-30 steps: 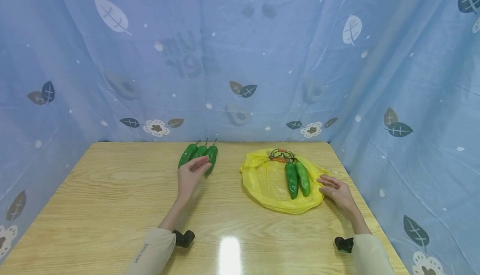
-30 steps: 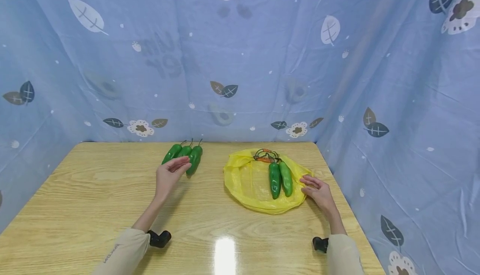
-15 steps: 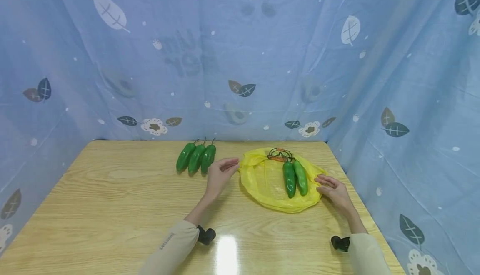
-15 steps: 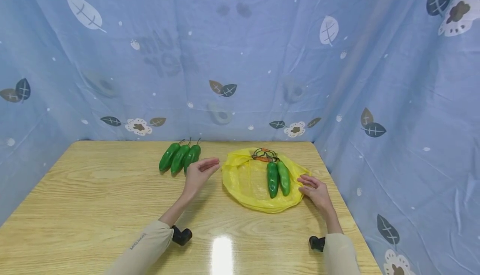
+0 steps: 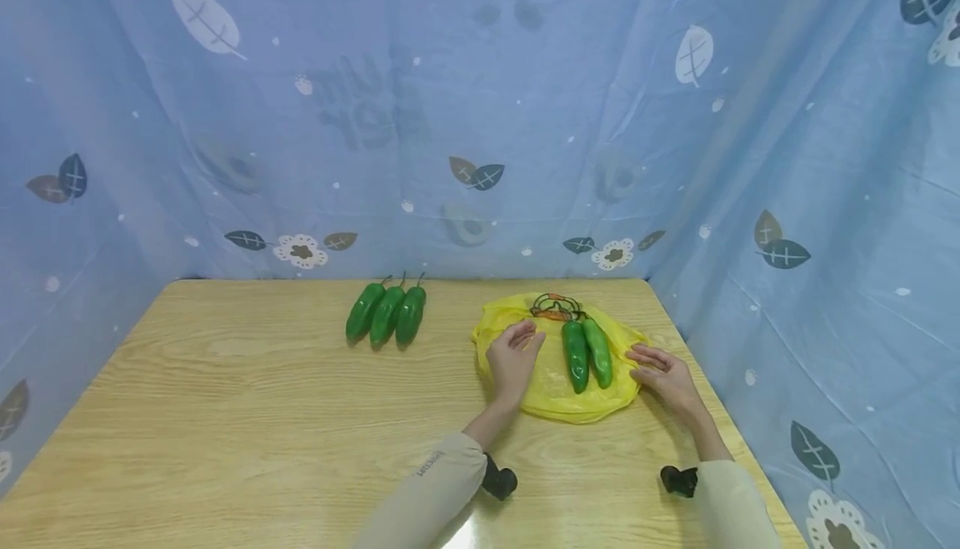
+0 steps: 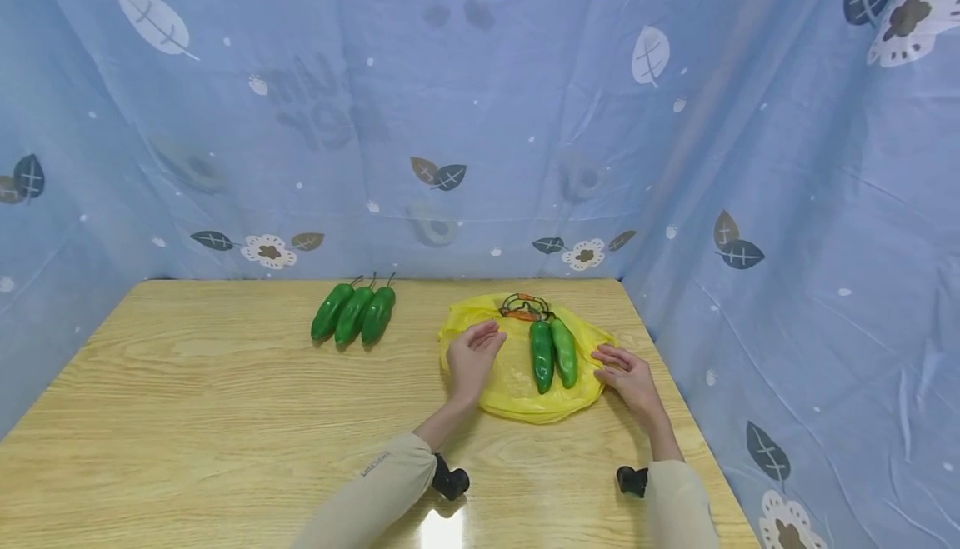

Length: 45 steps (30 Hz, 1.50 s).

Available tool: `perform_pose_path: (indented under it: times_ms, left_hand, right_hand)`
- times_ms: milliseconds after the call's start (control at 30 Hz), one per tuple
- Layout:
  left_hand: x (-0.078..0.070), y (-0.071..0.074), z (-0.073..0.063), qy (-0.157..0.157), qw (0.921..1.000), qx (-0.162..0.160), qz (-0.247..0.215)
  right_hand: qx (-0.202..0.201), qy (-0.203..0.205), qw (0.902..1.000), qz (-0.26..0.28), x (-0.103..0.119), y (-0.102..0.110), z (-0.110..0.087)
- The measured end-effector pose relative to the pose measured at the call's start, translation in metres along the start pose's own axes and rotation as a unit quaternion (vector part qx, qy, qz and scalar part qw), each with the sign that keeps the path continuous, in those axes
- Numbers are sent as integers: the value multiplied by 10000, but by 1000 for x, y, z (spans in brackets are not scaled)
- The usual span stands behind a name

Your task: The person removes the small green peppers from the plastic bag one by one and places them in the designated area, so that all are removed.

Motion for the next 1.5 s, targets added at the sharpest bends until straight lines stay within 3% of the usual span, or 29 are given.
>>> perform_pose_path:
  times_ms: [133,200,333,467,633,767,900,967,1067,1367,1500]
  left_hand:
    - [10,-22,-16,544,9984,-117,39]
    - [14,-31,-24,812,9961,-33,332]
    - [22,-45,-37,1008,9899,66,994]
    - [31,-58,-45,881,9849,-135,1486]
    - [43,-65,-49,578,9844,-336,1630]
    - [47,-62,-45,108,9824,-49,1863]
    - [46,-59,-39,-623,9611,493,2646]
    - [46,-57,-37,-814,9519,721,2866]
    - [44,-55,-36,-820,9493,893,2901]
    - [42,-47,-28,-333,9589,1023,2626]
    - [44,-42,-22,-296,9637,932,2486]
  right_hand:
    - [-21,-21,9999,122,-1,1,-1]
    - [-36,-26,9999,149,-2,0,-1]
    - [37,-29,10000,-2,-2,-4,1]
    - [19,-108,9998,-162,-1,-4,2]
    - [-12,-191,9996,-200,-1,0,-2]
    - [-5,-233,9996,-134,-1,0,-2]
    - [3,-250,9995,-169,-1,-1,0]
    - [16,-251,9995,-196,0,-2,1]
    - [4,-258,9995,-182,0,-3,3]
    - [-9,-237,9997,-115,-1,-3,2]
    - [-23,-239,9996,-155,-2,-2,1]
Point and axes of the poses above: each hand's wrist, its own z-axis towards the middle knuckle, its own y-axis out of the back of the hand, x = y × z, the point moved 1 cm from there along z, towards the middle knuckle, and after that the axes turned 12 degrees about -x, right-handed, at the moved point
